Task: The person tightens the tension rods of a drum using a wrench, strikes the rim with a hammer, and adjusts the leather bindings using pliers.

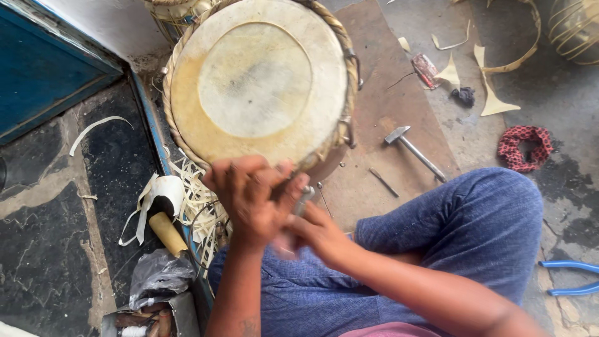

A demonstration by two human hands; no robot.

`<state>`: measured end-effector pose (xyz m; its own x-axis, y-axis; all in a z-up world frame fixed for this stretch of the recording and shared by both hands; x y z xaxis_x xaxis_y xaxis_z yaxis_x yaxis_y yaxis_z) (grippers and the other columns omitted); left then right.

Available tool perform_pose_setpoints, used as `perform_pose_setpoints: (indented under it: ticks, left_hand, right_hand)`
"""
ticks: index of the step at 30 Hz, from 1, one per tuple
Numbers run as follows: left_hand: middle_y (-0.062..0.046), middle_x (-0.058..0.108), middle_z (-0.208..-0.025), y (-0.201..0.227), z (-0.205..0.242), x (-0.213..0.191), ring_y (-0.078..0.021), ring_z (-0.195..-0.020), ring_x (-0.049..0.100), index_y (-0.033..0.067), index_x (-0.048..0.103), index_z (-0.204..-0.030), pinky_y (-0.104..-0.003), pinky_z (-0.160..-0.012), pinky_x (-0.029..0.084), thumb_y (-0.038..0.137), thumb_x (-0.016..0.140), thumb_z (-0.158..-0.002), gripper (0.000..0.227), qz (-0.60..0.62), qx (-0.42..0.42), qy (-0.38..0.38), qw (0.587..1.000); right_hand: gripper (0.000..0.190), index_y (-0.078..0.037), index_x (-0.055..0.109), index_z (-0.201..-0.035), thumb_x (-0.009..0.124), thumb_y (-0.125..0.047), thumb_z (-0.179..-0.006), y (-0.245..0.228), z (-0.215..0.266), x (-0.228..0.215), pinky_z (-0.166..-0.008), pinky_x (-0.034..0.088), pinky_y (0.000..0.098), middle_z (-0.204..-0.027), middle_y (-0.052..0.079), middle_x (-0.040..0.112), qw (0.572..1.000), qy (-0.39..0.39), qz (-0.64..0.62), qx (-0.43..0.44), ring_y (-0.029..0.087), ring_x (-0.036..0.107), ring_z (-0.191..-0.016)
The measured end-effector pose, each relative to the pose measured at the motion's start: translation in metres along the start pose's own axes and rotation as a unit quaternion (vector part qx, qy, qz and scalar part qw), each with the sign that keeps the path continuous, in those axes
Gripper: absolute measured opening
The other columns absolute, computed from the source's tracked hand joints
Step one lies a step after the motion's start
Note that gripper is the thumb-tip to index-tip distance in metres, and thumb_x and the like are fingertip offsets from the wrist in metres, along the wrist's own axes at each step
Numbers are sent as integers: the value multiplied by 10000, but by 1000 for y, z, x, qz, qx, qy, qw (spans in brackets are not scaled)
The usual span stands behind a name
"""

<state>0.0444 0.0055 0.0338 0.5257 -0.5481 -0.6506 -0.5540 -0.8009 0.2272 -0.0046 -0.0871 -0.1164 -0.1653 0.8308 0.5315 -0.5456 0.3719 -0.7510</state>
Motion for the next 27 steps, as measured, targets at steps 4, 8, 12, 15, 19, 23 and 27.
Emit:
perform_pose_setpoints:
  ticks: [4,8,12,15,19,23,27]
  left_hand:
    - [50,553,-988,-4,5,0,-207,-992,484,244,683,-1021,-425,-965,308,414,844,-889,269,15,-4,-11,1000]
    - [56,545,-986,5,-5,1,-206,-999,498,248,680,-1023,-441,-978,312,405,848,-861,281,5,-6,2,1000]
    - [15,542,-1032,-4,-1,0,-232,-1016,481,236,676,-1046,-427,-977,334,378,865,-873,293,21,-19,-8,1000]
    - [24,557,-1033,2,-1,2,-236,-1030,502,245,685,-1046,-440,-983,331,375,875,-859,297,2,-4,-8,1000]
    - [25,549,-1022,6,-8,1,-238,-1014,489,246,684,-1035,-439,-982,329,375,869,-857,287,21,-14,4,1000]
    - [19,547,-1020,2,-3,-1,-247,-1014,484,237,680,-1045,-441,-978,332,388,859,-869,293,24,-17,-1,1000]
    - [9,556,-1006,-1,5,2,-259,-988,498,235,661,-991,-455,-957,343,392,863,-856,289,1,-20,-6,1000]
  right_hand:
    - [184,-45,662,-1021,661,-210,-937,-45,8,-93,-477,310,255,-649,-29,430,974,-66,167,137,89,398,-544]
    - [273,-24,660,-995,590,-284,-1035,-74,-9,-95,-498,268,249,-639,-52,379,959,-192,192,77,68,353,-555]
    - [257,-59,630,-1074,562,-302,-1029,-42,20,-83,-597,453,258,-735,-24,515,970,-86,211,87,84,515,-666]
    - [279,-62,567,-1184,555,-277,-1007,-13,43,-45,-694,568,304,-901,14,639,983,-89,127,98,133,678,-838]
    - [348,-55,526,-1322,517,-228,-1020,-3,15,-3,-736,591,341,-1007,148,698,992,-107,58,32,224,692,-838]
    - [294,7,554,-1242,494,-150,-1000,15,-27,14,-803,621,383,-1042,153,701,993,-20,-113,5,245,731,-885]
    - [256,35,581,-1162,502,-169,-1029,23,-24,1,-720,603,364,-933,166,702,992,-49,-104,-43,242,713,-783]
Point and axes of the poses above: each hand's wrist, its own z-axis away from the middle knuckle, its own x-axis out of the palm, y = z × x, the point moved 5 cm from there along -z, towards the middle knuckle
